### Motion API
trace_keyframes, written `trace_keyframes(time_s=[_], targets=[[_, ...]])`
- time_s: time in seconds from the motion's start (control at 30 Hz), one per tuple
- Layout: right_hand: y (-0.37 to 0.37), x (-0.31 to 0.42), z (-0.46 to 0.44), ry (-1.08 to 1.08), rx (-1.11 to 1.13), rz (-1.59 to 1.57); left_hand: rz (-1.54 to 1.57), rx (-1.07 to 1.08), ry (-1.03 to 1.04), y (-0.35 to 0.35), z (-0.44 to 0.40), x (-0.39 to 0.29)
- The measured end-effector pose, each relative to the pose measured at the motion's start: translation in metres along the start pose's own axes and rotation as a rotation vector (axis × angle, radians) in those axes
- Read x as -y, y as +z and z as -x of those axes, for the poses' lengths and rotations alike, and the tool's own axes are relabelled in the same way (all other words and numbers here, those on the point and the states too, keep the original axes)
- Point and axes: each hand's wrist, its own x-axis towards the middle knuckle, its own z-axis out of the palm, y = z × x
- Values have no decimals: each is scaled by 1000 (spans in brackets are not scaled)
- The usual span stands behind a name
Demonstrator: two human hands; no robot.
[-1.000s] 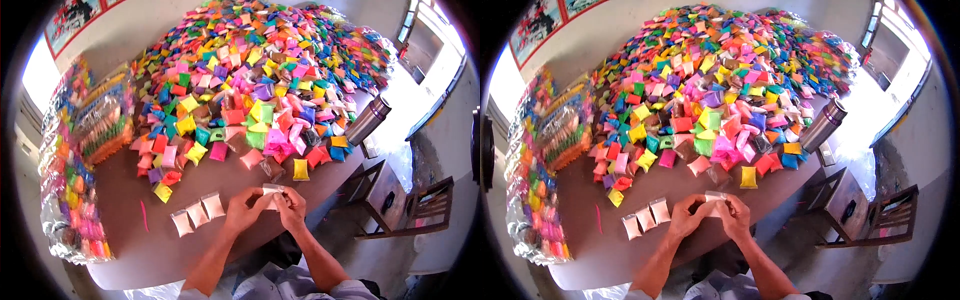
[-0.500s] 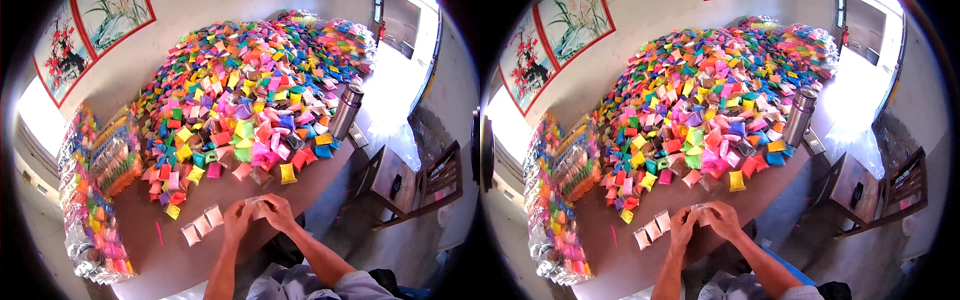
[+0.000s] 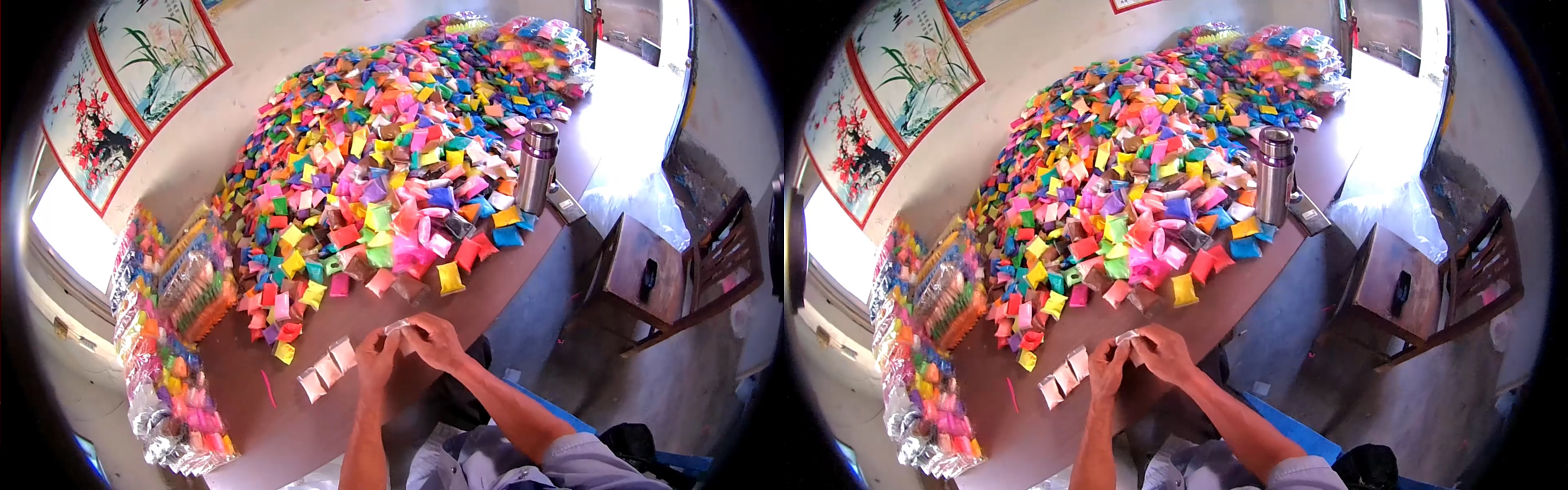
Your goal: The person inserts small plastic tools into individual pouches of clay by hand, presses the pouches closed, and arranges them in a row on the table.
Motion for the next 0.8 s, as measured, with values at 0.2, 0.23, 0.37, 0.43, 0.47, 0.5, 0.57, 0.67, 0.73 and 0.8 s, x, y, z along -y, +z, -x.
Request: trace_keyframes(time_s=[0.2, 0.23, 0.37, 0.43, 0.47, 0.5, 0.57, 0.67, 0.73, 0.8], targets=[[2, 2, 0, 38, 6, -12, 48, 22, -11, -5, -3, 15], [2, 5, -1, 30, -17, -1, 53, 14, -24, -4, -2, 13], [4, -2, -2, 19, -62, -19, -8, -13, -42, 0, 1, -1], [7, -7, -3, -105, -126, 16, -68, -20, -18, 3, -2, -4], [8, -11, -1, -93, -118, 8, -129, -28, 7, 2, -1, -5], [7, -10, -1, -80, -142, 17, -140, -36, -13, 1, 0, -4], [4, -5, -1, 43, -108, -32, -199, 52, -24, -2, -1, -1], [5, -6, -3, -57, -111, -18, -74, 13, 16, 8, 1, -7], [3, -1, -3, -38, -76, -11, -82, 47, -15, 1, 1, 5], [4, 2, -4, -56, -89, -25, -157, 12, 41, 0, -2, 11]])
